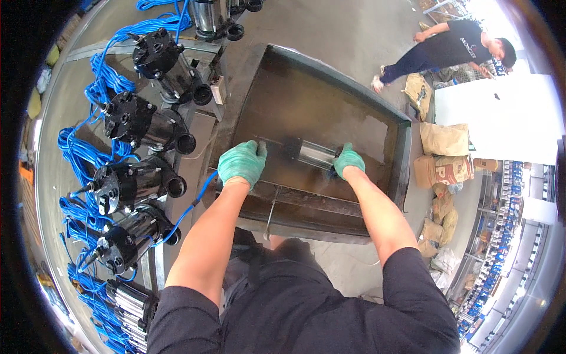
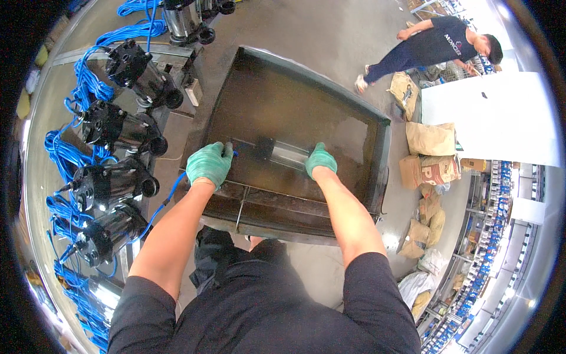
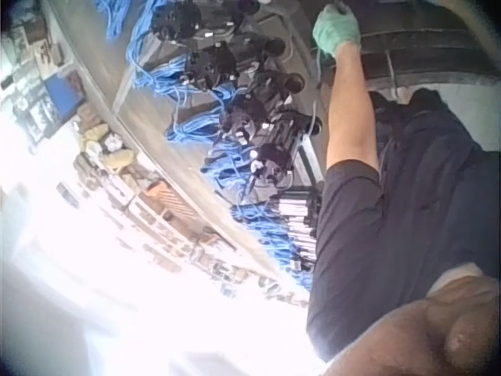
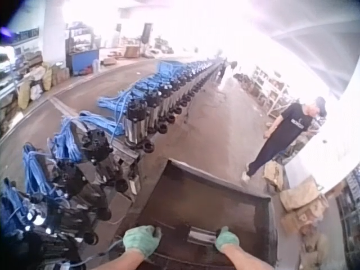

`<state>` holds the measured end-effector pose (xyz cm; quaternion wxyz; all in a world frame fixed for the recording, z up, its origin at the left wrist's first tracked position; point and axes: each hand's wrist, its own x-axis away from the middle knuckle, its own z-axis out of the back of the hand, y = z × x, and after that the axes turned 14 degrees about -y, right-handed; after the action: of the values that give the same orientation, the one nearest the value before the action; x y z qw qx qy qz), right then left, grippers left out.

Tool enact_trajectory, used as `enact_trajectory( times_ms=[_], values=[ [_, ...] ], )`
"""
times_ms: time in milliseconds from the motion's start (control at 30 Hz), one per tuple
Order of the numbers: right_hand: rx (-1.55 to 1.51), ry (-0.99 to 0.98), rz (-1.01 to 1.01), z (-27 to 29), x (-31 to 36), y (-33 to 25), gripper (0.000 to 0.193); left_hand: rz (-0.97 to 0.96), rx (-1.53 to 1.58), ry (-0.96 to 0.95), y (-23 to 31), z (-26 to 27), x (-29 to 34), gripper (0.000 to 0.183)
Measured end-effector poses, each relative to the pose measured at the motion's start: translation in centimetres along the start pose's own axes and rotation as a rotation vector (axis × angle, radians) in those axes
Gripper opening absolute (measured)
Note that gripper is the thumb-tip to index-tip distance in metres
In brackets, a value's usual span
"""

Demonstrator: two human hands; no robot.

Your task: The person lifts a cylindrical pump from a water tank, checks it, and then places it back into the water.

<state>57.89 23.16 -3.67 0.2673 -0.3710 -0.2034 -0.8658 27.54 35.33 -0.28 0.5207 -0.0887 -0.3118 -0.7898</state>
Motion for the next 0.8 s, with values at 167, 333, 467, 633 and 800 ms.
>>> enact_trajectory(
  times_ms=[167, 333, 467, 633, 800],
  values=[
    [0.220, 0.143, 0.240, 4.3, 6.8, 1.6, 0.054, 0.046, 0.348, 0.117, -1.4, 1.2, 0.6, 0.049],
    [0.183, 0.114, 0.330, 8.6, 16.3, 6.5, 0.025, -0.018, 1.312, 0.251, -3.9, 4.4, 4.2, 0.038],
    [-0.030, 0.157, 0.460, 8.8, 21.1, 9.7, 0.017, 0.027, 1.549, 0.252, -3.9, 9.4, 12.9, 0.036],
    [-0.261, 0.173, 0.603, 5.2, 23.4, 11.6, 0.015, 0.021, 1.689, 0.283, -8.2, 9.9, 18.9, 0.048],
    [-0.333, 0.153, 0.704, 1.3, 23.6, 11.3, 0.012, 0.038, 1.830, 0.336, -11.6, 10.1, 23.4, 0.057]
  ],
)
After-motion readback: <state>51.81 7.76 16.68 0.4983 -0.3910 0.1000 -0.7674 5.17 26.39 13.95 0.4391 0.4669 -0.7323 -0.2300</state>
